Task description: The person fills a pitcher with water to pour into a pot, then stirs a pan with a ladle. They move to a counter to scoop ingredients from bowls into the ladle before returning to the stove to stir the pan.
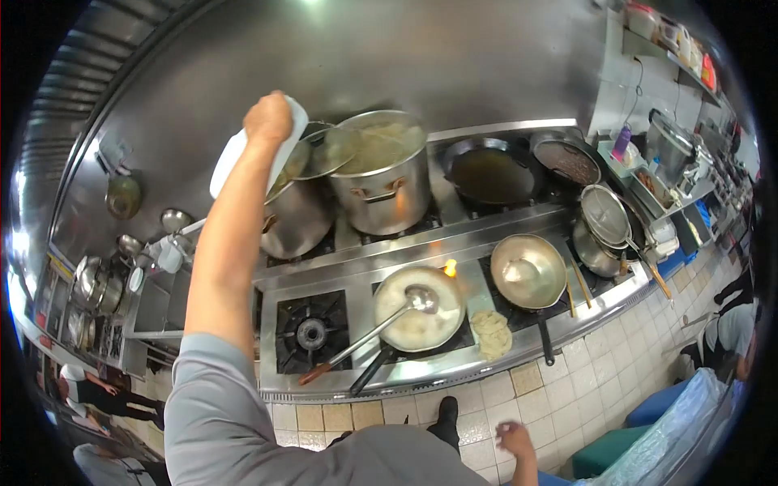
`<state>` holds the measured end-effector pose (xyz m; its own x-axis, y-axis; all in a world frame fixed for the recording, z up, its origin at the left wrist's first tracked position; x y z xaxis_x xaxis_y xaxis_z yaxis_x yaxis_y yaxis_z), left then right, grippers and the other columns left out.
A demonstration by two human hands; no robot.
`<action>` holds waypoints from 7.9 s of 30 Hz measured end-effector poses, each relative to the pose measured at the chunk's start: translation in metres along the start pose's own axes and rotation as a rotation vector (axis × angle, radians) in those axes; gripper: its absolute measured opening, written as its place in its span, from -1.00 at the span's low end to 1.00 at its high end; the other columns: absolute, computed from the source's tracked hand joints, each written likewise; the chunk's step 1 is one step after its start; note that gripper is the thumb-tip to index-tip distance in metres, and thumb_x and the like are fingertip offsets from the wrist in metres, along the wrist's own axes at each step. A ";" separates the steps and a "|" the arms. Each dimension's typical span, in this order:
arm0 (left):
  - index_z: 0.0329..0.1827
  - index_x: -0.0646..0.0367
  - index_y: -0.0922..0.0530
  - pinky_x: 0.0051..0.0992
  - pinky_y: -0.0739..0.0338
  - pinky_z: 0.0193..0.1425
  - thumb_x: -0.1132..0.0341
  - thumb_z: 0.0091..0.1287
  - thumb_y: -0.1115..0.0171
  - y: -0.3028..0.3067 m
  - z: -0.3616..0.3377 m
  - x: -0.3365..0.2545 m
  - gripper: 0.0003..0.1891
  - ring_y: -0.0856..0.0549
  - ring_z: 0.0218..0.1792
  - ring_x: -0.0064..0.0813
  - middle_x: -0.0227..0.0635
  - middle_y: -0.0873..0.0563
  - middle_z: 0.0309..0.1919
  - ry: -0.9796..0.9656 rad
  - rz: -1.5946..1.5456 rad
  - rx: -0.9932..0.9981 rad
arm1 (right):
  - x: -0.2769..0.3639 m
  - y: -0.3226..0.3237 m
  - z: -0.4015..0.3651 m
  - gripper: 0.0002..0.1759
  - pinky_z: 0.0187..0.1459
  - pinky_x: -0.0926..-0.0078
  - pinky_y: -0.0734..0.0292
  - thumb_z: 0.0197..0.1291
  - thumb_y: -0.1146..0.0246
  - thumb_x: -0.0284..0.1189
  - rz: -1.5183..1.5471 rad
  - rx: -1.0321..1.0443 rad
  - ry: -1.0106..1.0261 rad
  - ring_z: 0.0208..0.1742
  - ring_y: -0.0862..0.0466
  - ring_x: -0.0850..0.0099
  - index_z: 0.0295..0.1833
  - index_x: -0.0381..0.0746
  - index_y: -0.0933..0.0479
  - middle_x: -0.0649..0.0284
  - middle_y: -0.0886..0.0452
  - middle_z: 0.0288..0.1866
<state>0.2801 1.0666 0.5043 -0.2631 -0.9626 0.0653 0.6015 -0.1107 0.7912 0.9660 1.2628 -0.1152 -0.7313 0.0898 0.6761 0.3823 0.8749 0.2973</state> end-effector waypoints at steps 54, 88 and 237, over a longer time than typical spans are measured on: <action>-0.06 0.22 -0.54 -0.51 -0.41 -0.27 0.31 0.48 -0.19 -0.211 -0.375 0.919 -0.85 -0.49 -0.39 -0.66 -0.48 -0.54 -0.44 1.252 -1.154 -0.141 | 1.019 -0.356 0.261 -0.54 0.24 0.11 -0.49 0.32 -0.12 -0.41 -1.176 -0.959 0.784 0.26 -0.58 0.01 0.33 -0.17 -0.48 -0.06 -0.61 0.22; -0.06 0.34 -0.41 -0.23 -0.50 0.06 0.57 0.05 -0.29 -0.756 -0.401 0.931 -0.63 -0.60 -0.14 -0.24 -0.13 -0.58 -0.16 0.299 -0.932 0.231 | -0.111 -1.020 -0.446 -0.78 -0.53 0.17 -0.55 0.33 -0.22 -0.33 0.930 -0.626 -0.827 -0.48 -0.67 0.22 -0.14 -0.29 -0.53 0.07 -0.65 -0.34; -0.02 0.22 -0.58 -0.59 -0.54 -0.41 0.16 0.53 -0.14 -0.206 -0.645 0.023 -0.72 -0.53 -0.52 -0.67 -0.42 -0.65 -0.33 0.612 -1.342 1.353 | 0.255 -0.117 -0.086 -0.66 -0.59 0.70 -0.16 0.45 -0.12 -0.43 1.153 0.795 -0.102 -0.64 -0.29 0.73 0.24 -0.35 -0.44 0.45 -0.38 -0.43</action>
<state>0.6369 0.9075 -0.0495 0.4437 -0.4143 -0.7947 -0.6530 -0.7568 0.0299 0.7830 1.1425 0.0803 -0.2798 0.9360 0.2136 0.3952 0.3151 -0.8629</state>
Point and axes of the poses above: each hand's wrist, its own z-axis towards the middle knuckle, its own y-axis out of the back of the hand, x = y × z, the point moved 6 cm from there along z, towards the middle knuckle
